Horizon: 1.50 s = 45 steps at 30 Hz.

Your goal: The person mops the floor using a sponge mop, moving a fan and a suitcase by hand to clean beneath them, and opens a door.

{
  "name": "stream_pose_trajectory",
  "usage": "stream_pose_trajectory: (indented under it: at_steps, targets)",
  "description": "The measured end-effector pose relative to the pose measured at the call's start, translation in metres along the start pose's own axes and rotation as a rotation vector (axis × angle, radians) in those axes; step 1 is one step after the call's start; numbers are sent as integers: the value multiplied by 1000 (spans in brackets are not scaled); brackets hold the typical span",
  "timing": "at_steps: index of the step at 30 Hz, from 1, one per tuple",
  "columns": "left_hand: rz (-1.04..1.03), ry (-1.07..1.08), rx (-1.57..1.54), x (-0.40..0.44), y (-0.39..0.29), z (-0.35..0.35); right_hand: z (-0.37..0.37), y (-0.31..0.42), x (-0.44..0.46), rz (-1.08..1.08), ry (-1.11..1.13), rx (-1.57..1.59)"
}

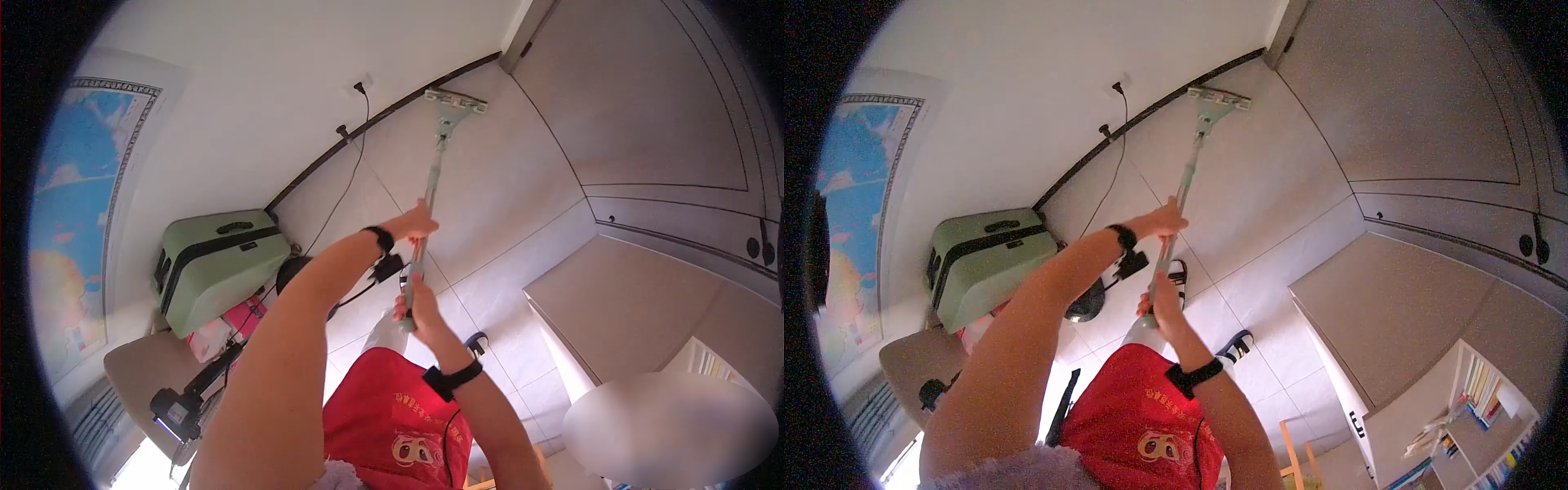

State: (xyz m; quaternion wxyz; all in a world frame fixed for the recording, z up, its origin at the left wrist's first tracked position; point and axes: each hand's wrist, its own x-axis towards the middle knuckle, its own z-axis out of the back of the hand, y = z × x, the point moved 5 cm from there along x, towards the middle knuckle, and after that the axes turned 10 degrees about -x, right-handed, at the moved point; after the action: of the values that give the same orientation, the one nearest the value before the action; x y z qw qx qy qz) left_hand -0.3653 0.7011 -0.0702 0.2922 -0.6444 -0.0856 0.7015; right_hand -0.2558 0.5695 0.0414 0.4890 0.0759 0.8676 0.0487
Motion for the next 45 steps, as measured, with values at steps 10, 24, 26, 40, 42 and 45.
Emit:
stream_pose_trajectory:
  at_steps: [10,24,26,40,42,45]
  targets:
    - [110,-110,-287,-101,117,-22,-2,-106,-46,-149,37,-238]
    - [191,-133,-523,-126,145,-225,182,-124,-149,-95,-141,-935]
    - [105,-4,-363,-123,160,-289,228,-139,-189,-132,-135,-974]
    - [3,616,-99,-335,109,-582,328,-219,-507,-523,-375,-567]
    - [249,398,-359,-354,93,-562,316,-217,-514,-502,-396,-479]
    - [272,159,-379,-344,100,-528,286,-206,-493,-484,-367,-325]
